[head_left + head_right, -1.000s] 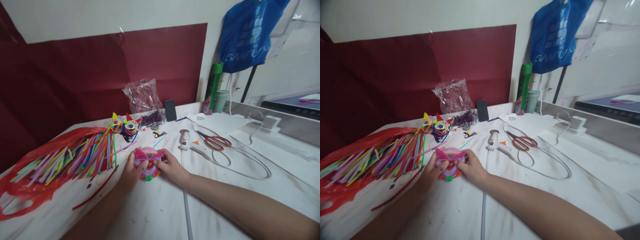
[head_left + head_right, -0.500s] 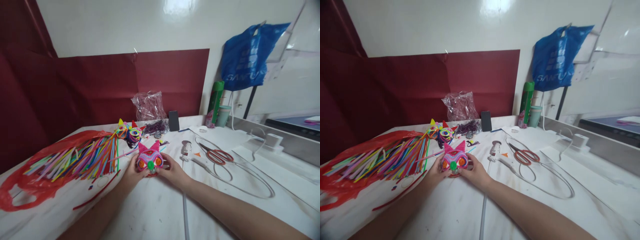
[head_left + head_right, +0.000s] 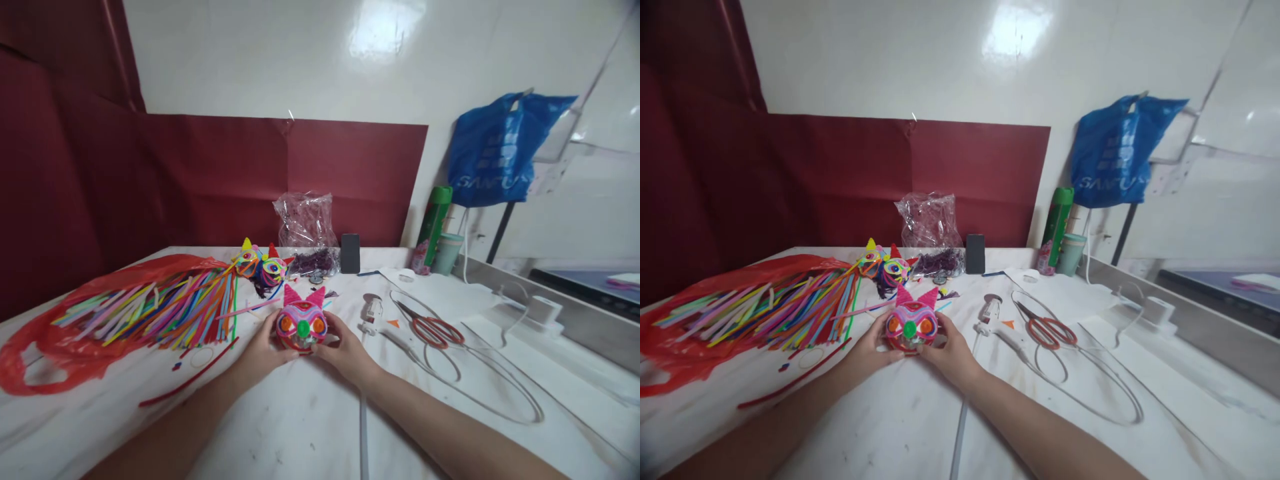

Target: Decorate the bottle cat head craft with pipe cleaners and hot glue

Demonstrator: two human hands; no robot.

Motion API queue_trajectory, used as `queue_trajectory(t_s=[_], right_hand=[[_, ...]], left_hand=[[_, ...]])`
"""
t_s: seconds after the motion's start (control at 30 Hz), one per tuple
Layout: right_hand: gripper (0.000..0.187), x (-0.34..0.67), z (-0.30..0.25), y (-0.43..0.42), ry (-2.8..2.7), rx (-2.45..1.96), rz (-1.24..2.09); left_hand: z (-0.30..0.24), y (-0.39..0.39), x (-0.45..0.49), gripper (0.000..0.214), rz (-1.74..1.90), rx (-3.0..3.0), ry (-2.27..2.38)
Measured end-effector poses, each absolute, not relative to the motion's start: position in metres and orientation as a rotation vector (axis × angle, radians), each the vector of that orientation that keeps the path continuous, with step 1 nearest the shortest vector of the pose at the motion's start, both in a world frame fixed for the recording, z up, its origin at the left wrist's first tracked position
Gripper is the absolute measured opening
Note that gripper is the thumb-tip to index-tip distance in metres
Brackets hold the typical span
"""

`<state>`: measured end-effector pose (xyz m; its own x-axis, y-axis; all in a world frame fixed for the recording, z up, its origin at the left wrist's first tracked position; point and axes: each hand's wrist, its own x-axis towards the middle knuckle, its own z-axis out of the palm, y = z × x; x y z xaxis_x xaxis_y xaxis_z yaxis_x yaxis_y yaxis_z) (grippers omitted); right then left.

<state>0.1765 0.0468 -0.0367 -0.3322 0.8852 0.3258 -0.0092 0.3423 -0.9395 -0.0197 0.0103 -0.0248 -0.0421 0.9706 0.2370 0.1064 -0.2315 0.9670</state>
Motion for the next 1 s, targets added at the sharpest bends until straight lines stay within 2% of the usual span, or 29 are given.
queue_trajectory(t_s=[0.17,1.0], right_hand=[[0.067,0.176,-0.039,0.047,-1.639,-0.793,1.141],[0.065,0.176,-0.042,0.047,-1.722,-0.785,1.014]], left_hand=[[-0.027,0.011,-0.016,0.084,1.443,1.475,1.229],[-0.045,0.020,-0.030,0.085,1.396,1.873,1.433]])
